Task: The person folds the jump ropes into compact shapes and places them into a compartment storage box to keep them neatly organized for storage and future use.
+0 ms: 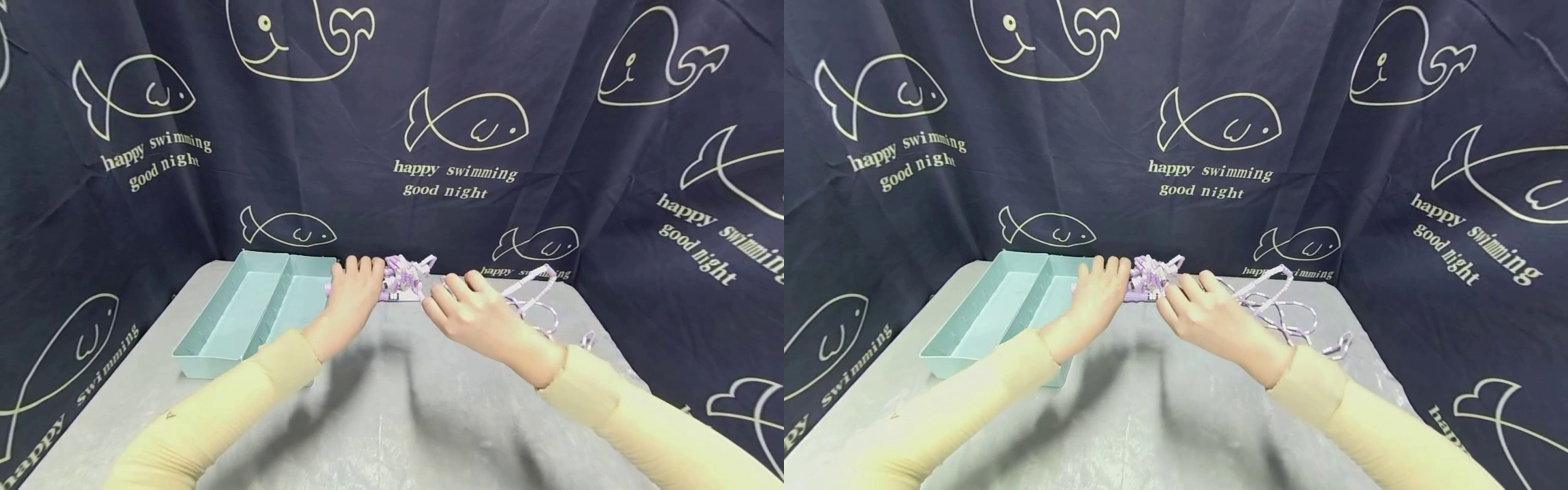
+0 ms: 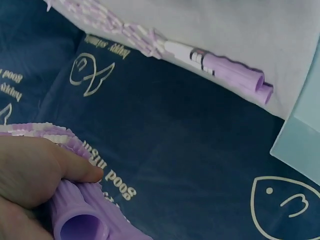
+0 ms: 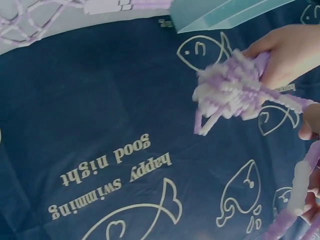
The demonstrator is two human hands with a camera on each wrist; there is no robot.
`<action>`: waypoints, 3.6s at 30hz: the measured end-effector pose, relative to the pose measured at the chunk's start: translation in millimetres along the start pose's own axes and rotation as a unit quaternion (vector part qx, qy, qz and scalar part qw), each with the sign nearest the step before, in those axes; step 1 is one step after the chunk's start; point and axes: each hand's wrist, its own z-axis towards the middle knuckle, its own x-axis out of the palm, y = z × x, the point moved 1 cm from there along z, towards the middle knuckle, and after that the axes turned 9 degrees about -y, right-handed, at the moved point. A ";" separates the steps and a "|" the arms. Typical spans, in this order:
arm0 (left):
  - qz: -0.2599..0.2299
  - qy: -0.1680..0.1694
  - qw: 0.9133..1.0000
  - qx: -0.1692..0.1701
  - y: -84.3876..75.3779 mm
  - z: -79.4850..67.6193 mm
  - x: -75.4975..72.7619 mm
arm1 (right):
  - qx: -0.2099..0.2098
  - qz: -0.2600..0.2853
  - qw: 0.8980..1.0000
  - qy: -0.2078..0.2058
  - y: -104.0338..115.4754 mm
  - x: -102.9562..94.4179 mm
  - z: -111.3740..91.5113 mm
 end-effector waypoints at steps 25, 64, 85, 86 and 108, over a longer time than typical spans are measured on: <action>0.023 -0.004 0.974 0.225 -35.5 -15.0 -23.4 | -0.085 0.015 0.995 0.043 -13.0 7.7 16.1; -0.125 -0.203 0.931 0.278 -39.9 -1.1 -70.0 | 0.064 0.063 0.986 0.141 -74.1 63.5 -70.9; -0.213 -0.085 0.972 0.045 -22.0 3.0 -64.0 | 0.199 0.138 0.937 0.250 -9.4 50.6 -114.4; -0.216 -0.080 0.972 0.033 -21.1 3.2 -62.8 | 0.200 0.131 0.938 0.250 -5.9 49.7 -114.0; -0.126 0.034 0.987 -0.091 -2.9 -0.7 -27.4 | 0.168 0.011 0.973 0.155 37.7 17.3 -67.3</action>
